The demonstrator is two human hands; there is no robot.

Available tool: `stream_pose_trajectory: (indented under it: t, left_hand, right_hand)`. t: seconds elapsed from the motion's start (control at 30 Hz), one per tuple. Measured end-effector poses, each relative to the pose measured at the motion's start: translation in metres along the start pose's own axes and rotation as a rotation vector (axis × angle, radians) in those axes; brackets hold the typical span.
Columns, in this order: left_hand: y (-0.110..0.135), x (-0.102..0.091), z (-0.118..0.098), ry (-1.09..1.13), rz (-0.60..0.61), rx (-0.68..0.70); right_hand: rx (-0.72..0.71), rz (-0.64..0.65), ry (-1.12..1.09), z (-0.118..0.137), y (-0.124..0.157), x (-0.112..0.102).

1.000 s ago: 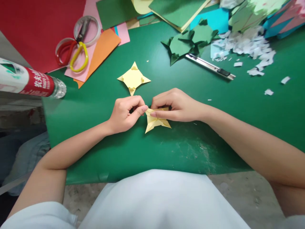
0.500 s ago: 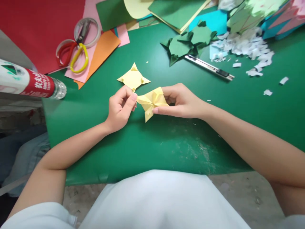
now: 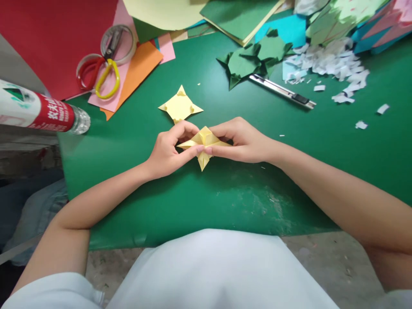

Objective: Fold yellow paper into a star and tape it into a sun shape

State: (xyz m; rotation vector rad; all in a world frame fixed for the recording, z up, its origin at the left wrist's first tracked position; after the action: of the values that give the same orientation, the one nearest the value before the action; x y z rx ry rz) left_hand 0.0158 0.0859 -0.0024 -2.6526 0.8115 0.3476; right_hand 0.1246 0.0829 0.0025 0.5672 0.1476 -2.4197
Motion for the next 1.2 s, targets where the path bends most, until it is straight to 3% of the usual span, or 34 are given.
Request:
stream_pose_trajectory:
  t: [0.4,0.77,1.03,1.2]
  left_hand:
    - [0.000,-0.003,0.001,-0.020,-0.026,0.018]
    - [0.002,-0.005,-0.003,0.005,-0.071,0.139]
    - [0.001,-0.002,0.003,-0.061,-0.003,0.014]
    - [0.001,0.000,0.003,-0.066,0.010,0.005]
  right_hand:
    - [-0.037,-0.086,0.077,0.003,-0.001,-0.003]
    - [-0.009,-0.018,-0.004,-0.001,-0.002,-0.002]
    - [-0.057,-0.238,0.054,0.004,0.003,-0.009]
    - [-0.091,-0.264,0.044,0.006,0.005,-0.008]
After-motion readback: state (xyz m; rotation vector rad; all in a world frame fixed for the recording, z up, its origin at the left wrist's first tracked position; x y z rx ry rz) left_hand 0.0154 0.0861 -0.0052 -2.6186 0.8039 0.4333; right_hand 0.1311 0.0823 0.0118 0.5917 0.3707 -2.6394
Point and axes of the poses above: each hand's wrist, its own y-axis away from the middle knuckle, its own x-axis out of the palm, z = x × y, the point moved 9 cm from there along -y, towards the middle knuckle, and after that the axes turned 10 degrees about x, right-handed, at the moved point
